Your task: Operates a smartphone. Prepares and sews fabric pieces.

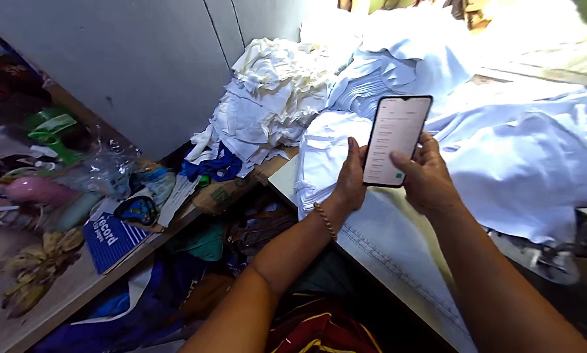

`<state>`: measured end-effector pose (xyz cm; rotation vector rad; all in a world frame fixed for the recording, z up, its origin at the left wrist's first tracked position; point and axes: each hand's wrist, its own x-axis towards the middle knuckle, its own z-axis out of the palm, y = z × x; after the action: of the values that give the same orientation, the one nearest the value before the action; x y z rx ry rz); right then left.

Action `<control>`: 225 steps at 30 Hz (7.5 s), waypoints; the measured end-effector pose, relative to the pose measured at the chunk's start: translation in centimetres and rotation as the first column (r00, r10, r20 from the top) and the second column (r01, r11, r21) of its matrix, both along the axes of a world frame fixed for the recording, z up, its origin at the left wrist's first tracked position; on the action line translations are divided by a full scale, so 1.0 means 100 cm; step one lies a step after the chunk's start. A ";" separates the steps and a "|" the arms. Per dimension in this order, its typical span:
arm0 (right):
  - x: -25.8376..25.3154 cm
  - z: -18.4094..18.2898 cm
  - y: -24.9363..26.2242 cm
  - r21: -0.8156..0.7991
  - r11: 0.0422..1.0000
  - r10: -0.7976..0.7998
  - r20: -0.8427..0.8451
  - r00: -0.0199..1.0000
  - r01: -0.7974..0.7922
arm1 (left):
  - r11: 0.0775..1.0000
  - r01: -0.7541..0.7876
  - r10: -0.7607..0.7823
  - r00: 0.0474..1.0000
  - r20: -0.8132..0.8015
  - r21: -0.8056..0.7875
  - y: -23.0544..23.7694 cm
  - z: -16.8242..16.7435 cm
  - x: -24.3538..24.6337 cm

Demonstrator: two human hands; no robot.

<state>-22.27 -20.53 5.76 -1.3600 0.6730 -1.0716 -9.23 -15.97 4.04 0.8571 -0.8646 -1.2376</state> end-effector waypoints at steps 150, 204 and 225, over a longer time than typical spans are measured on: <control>0.016 0.073 0.106 -0.842 0.516 -0.309 -0.353 0.883 -0.156 | 0.131 -0.101 0.990 -0.032 0.135 -0.986 0.080 0.157 0.131; -0.212 -0.050 0.078 -0.596 0.666 -0.723 -0.664 0.192 0.448 | 0.787 0.607 0.052 -0.243 0.969 0.110 -0.013 -0.026 -0.163; -0.200 -0.068 0.144 -0.745 0.660 -0.725 -0.598 0.342 0.095 | 0.845 0.533 0.030 -0.118 0.993 0.038 -0.109 -0.018 -0.183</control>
<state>-42.23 -6.13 -1.06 -2.4701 1.6888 -0.9608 -27.55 -26.89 2.22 1.2690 -2.6217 -0.3763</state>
